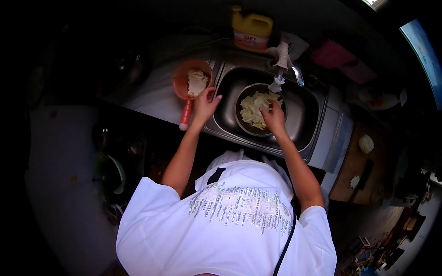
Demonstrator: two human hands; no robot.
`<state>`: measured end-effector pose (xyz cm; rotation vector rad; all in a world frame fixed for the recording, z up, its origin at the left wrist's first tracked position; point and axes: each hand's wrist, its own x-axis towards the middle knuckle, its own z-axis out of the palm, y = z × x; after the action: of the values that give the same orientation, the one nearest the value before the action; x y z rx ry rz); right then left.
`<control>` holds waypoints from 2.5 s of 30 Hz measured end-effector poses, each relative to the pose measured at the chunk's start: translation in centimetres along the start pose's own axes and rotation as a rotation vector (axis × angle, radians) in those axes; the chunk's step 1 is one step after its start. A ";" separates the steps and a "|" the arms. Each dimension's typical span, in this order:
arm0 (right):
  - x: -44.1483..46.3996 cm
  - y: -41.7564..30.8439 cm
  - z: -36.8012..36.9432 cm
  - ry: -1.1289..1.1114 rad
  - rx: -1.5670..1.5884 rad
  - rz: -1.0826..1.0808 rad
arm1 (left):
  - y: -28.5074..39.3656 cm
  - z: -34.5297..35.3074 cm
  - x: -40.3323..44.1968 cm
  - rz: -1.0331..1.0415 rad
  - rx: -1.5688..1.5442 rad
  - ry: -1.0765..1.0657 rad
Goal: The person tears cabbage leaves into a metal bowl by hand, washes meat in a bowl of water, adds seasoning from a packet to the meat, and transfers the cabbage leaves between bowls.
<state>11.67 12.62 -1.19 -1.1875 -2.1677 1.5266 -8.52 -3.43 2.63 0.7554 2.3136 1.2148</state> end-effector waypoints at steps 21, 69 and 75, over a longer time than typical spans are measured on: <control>-2.5 0.8 -1.0 -0.143 -0.048 -0.032 | -5.3 -11.8 11.2 -0.066 0.397 -0.216; -1.5 -3.9 -1.7 -0.424 0.656 0.324 | 3.6 5.5 -3.1 -0.435 -1.009 -0.289; -0.6 -4.3 -0.6 -0.327 0.557 0.160 | 2.6 6.5 -3.6 -0.202 -0.727 -0.260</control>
<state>10.35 12.00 2.95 -0.9850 -1.6463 2.3280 -1.25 -0.50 1.74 0.3721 1.5217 1.5961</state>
